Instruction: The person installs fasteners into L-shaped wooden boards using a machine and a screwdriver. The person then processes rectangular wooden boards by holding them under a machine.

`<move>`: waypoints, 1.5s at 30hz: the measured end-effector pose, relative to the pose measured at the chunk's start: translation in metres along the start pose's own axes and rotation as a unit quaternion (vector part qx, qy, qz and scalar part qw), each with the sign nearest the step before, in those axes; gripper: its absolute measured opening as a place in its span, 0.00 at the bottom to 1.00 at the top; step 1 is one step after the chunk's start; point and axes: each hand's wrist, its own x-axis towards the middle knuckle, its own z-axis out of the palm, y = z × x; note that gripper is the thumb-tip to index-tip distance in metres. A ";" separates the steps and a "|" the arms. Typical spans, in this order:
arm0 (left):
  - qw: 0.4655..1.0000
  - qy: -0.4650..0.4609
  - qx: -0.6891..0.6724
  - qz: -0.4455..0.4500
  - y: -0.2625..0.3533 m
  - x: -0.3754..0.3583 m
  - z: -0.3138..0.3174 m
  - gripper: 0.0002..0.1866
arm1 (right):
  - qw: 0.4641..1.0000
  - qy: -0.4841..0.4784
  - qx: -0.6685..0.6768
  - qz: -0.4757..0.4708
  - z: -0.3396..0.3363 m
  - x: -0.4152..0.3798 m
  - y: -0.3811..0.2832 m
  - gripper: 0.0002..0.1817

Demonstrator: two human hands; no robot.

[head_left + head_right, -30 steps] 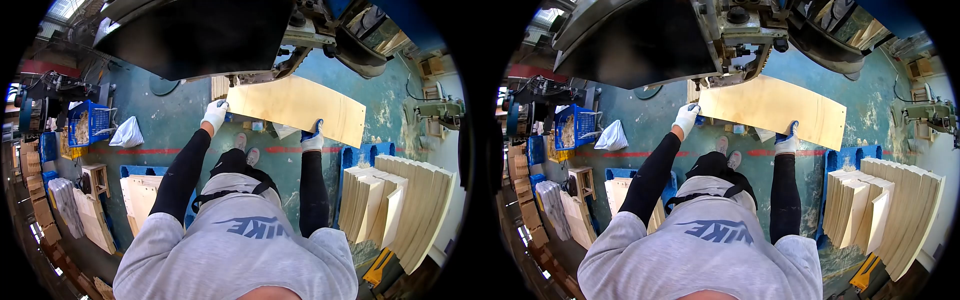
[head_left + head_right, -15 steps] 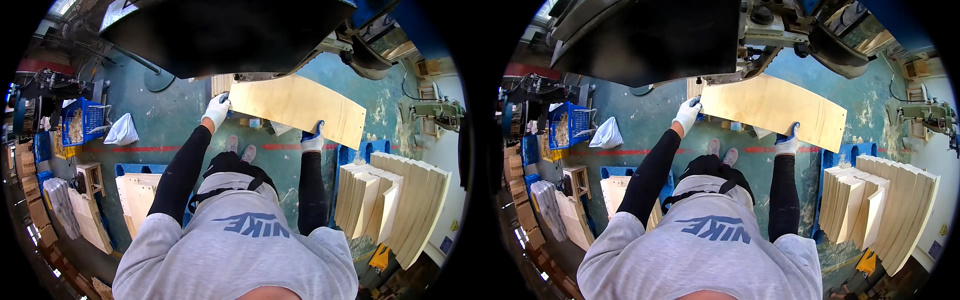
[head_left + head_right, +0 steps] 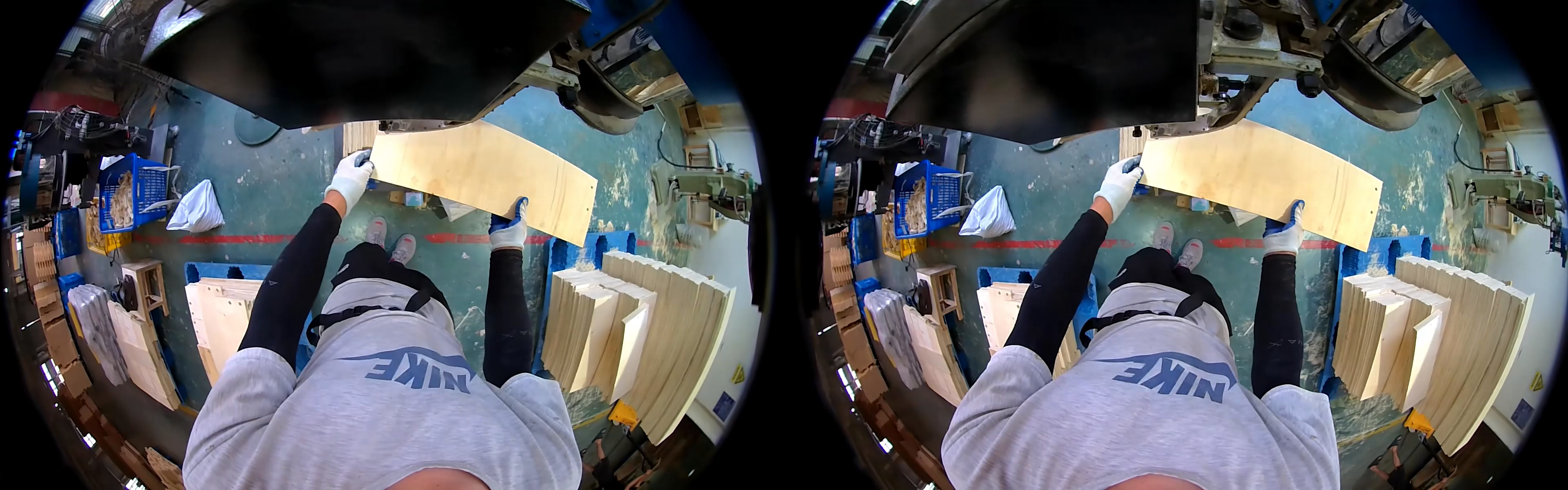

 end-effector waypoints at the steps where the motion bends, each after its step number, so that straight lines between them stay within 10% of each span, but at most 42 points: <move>1: 1.000 0.001 0.005 0.005 0.001 -0.001 0.000 0.17 | 1.000 0.007 0.001 0.003 -0.001 0.002 -0.001 0.22; 28: 1.000 0.001 -0.015 -0.028 0.009 -0.004 0.002 0.18 | 0.999 0.036 -0.018 -0.027 0.001 0.013 0.000 0.22; 33: 0.992 -0.067 -0.109 -0.003 0.008 -0.016 -0.022 0.20 | 0.993 -0.098 -0.035 -0.049 -0.016 0.001 0.022 0.28; 39: 0.973 -0.167 -0.120 -0.103 -0.004 0.028 -0.035 0.26 | 0.984 0.101 0.020 -0.145 0.008 -0.041 0.007 0.21; 41: 0.961 -0.230 -0.118 -0.094 -0.020 0.052 -0.048 0.26 | 0.986 0.103 0.059 -0.118 0.027 -0.084 0.008 0.21; 42: 0.941 -0.285 0.100 0.151 -0.054 0.091 -0.060 0.27 | 0.984 0.135 0.020 -0.113 0.038 -0.111 0.004 0.21; 44: 0.949 -0.296 -0.028 0.103 -0.065 0.108 -0.069 0.24 | 0.974 0.170 0.011 -0.151 0.034 -0.148 0.010 0.20; 45: 0.941 -0.283 -0.156 -0.095 -0.018 0.071 -0.066 0.20 | 0.975 0.160 0.031 -0.151 0.029 -0.158 0.018 0.20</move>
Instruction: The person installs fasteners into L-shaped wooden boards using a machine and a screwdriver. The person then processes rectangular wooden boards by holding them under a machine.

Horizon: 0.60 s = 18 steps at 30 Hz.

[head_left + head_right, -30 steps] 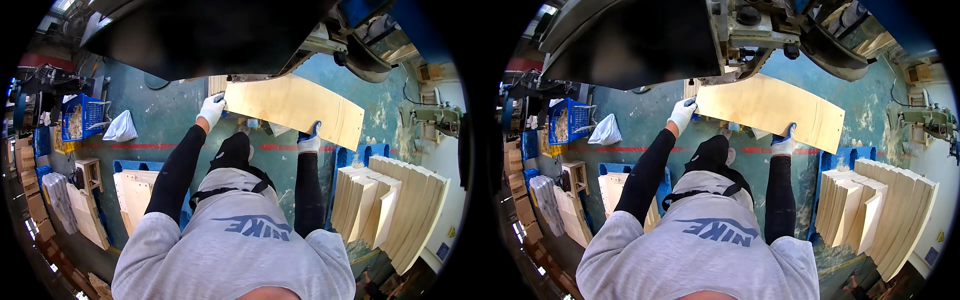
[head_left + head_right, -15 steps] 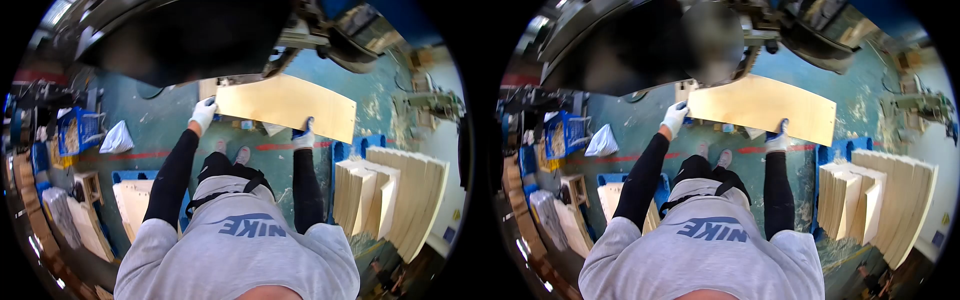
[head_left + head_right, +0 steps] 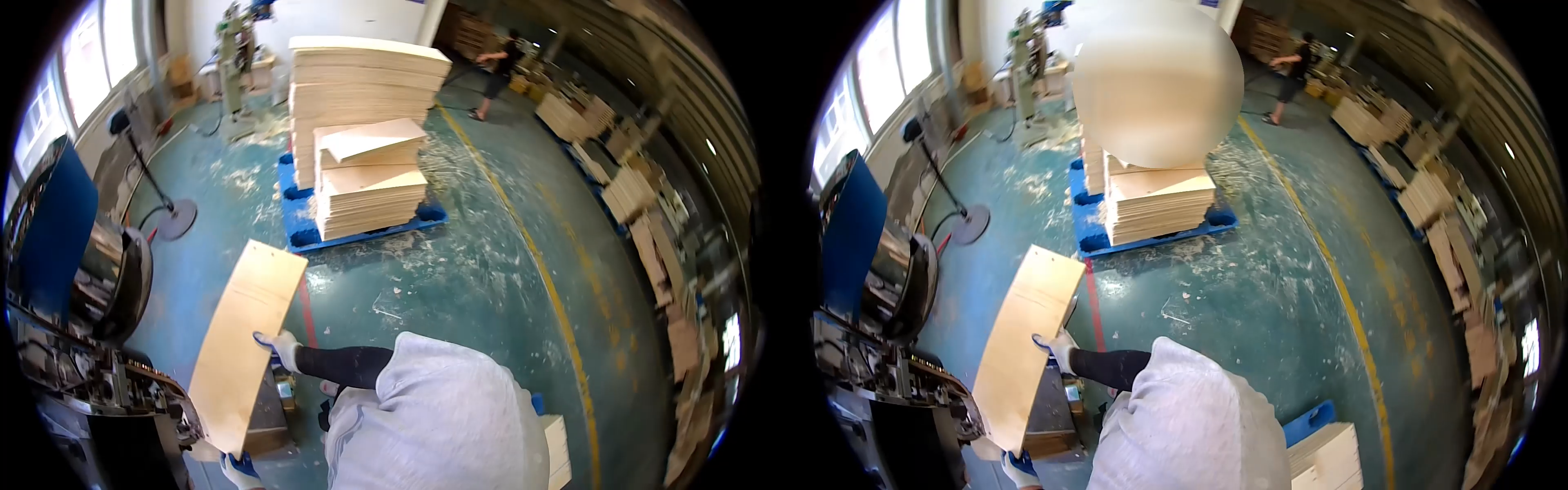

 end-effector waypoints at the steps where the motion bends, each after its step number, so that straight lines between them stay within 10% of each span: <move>1: 0.992 0.081 0.075 -0.057 0.025 -0.016 0.014 0.19 | 1.000 -0.007 0.020 0.004 -0.009 -0.010 0.005 0.19; 6: 0.985 -0.093 0.055 -0.131 0.013 -0.052 -0.022 0.16 | 0.999 0.016 0.046 -0.001 -0.071 -0.061 0.024 0.24; 15: 0.984 0.069 0.154 -0.060 -0.012 -0.112 -0.017 0.26 | 0.998 -0.028 0.003 0.053 -0.105 -0.147 0.054 0.23; 18: 0.995 0.075 0.069 -0.001 -0.021 -0.131 -0.040 0.27 | 0.992 -0.005 0.101 -0.073 -0.114 -0.137 0.035 0.25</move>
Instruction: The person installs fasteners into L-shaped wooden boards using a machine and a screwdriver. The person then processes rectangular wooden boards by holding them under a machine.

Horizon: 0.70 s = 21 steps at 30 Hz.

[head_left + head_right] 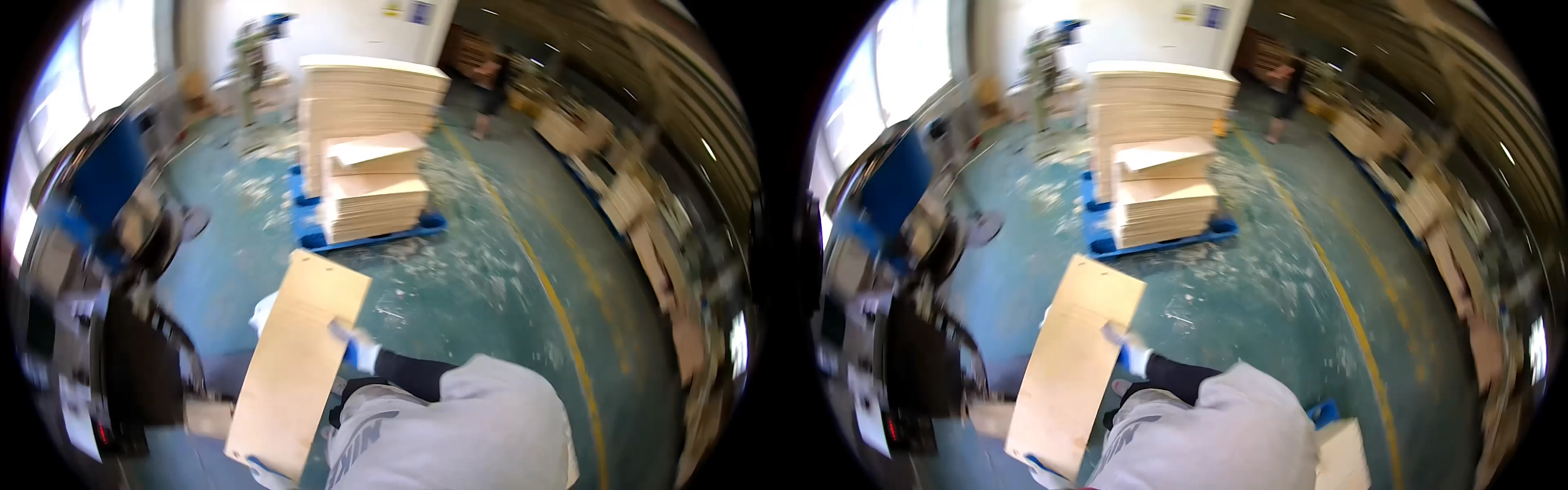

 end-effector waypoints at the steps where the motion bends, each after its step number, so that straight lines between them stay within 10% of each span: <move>1: 0.987 -0.066 -0.144 0.010 -0.012 0.000 -0.014 0.26 | 0.999 -0.003 0.036 -0.032 0.018 -0.011 -0.028 0.26; 6: 0.995 0.044 -0.042 0.084 -0.046 0.022 -0.087 0.31 | 0.990 -0.002 0.075 -0.121 -0.001 0.044 -0.032 0.25; 11: 0.995 0.066 -0.071 0.024 -0.032 -0.009 -0.074 0.31 | 0.993 -0.105 0.045 -0.005 0.034 0.050 0.003 0.33; 21: 0.976 0.102 -0.191 0.034 -0.048 -0.047 -0.147 0.32 | 0.985 -0.066 -0.148 -0.063 0.067 0.063 0.045 0.18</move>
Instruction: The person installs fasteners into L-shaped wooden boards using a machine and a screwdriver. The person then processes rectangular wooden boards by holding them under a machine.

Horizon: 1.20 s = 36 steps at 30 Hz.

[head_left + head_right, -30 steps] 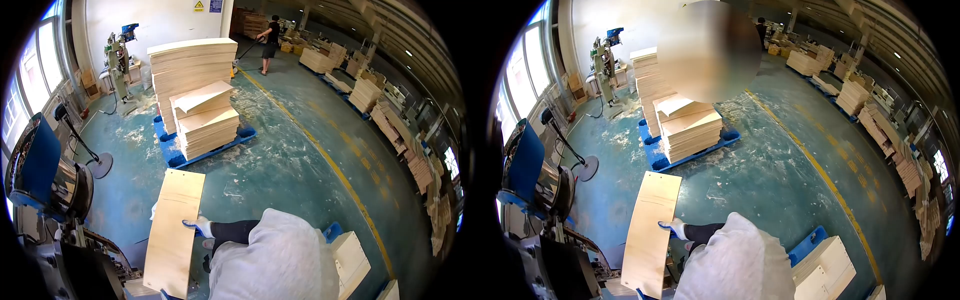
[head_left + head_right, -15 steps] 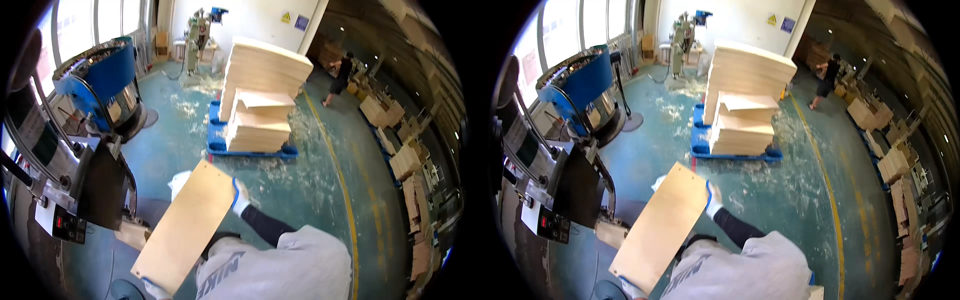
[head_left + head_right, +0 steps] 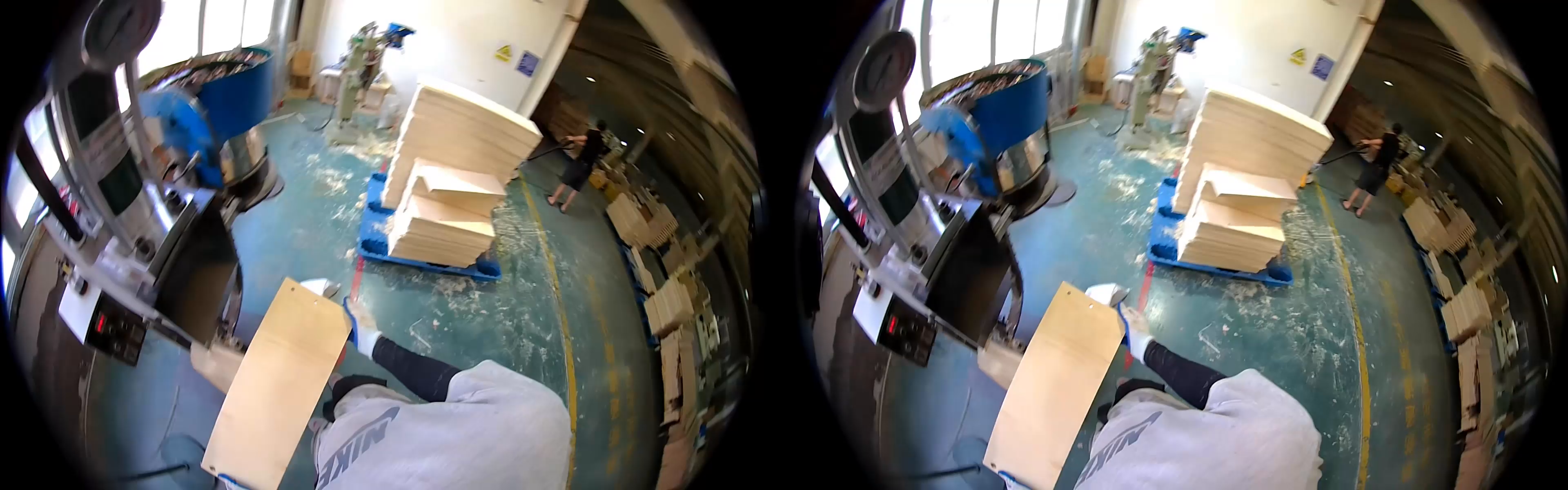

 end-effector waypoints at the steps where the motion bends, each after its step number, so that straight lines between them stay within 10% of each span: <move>1: 0.999 -0.008 -0.035 0.008 0.003 -0.002 -0.019 0.32 | 0.999 0.007 -0.037 -0.005 -0.004 0.006 0.016 0.16; 4: 0.995 -0.033 -0.094 0.028 0.004 -0.033 -0.066 0.28 | 0.993 -0.055 -0.088 0.062 -0.011 0.012 0.034 0.15; 5: 0.972 0.134 0.153 0.115 0.020 -0.059 -0.038 0.28 | 0.986 -0.103 -0.073 0.106 0.007 -0.002 0.024 0.18; 9: 0.923 0.321 0.208 0.046 0.012 -0.115 -0.065 0.29 | 0.948 -0.082 -0.157 0.264 0.038 -0.024 0.031 0.17; 21: 0.920 0.379 0.059 0.083 -0.052 -0.198 -0.078 0.25 | 0.919 -0.256 -0.190 0.233 0.079 0.005 0.088 0.17; 36: 0.916 0.366 0.131 0.103 -0.013 -0.145 -0.075 0.21 | 0.943 -0.147 -0.241 0.174 0.101 -0.006 0.112 0.13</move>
